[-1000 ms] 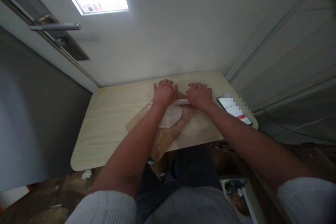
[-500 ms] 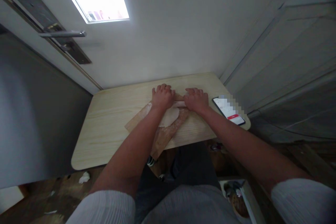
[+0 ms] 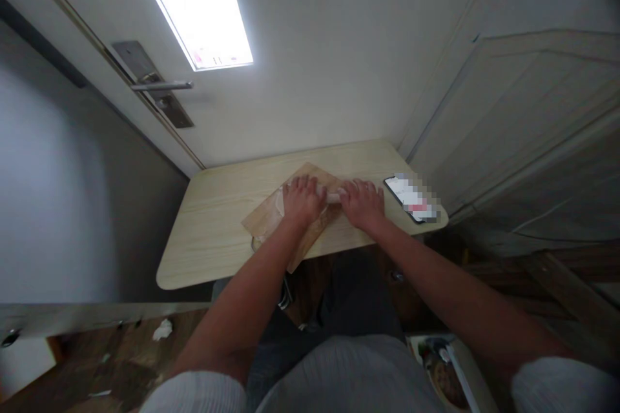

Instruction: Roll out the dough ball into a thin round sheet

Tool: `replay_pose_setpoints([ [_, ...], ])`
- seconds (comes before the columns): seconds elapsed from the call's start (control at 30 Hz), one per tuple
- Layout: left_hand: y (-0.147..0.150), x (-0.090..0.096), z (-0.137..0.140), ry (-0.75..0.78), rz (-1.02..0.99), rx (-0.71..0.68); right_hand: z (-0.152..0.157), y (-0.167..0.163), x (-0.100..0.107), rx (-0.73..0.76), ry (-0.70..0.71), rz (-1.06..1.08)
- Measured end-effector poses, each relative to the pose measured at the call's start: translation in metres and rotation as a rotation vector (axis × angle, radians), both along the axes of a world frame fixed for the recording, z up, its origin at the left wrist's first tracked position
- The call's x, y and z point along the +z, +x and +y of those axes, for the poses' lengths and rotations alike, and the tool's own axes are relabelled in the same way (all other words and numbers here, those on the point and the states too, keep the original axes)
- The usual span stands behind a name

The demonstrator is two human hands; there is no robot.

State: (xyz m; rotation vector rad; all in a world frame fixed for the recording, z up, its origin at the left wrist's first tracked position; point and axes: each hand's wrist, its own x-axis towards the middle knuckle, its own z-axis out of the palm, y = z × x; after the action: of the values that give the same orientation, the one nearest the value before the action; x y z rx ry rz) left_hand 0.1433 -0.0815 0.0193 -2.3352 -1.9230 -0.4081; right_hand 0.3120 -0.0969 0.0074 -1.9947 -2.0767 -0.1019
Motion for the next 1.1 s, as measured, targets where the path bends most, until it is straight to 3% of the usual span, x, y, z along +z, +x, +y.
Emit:
replay_pose_setpoints([
  [0.17, -0.002, -0.002, -0.021, 0.023, -0.003, -0.029, -0.02, 0.003, -0.005, 0.029, 0.035, 0.009],
  [0.33, -0.001, 0.001, -0.02, 0.002, -0.015, -0.013, -0.016, 0.003, -0.008, 0.027, 0.04, 0.0],
  [0.83, -0.003, -0.001, 0.042, -0.048, -0.044, -0.002, 0.043, -0.004, -0.006, -0.008, 0.059, -0.018],
  [1.1, -0.004, -0.002, 0.079, -0.06, -0.058, -0.011, 0.079, -0.006, -0.002, -0.017, -0.005, -0.032],
])
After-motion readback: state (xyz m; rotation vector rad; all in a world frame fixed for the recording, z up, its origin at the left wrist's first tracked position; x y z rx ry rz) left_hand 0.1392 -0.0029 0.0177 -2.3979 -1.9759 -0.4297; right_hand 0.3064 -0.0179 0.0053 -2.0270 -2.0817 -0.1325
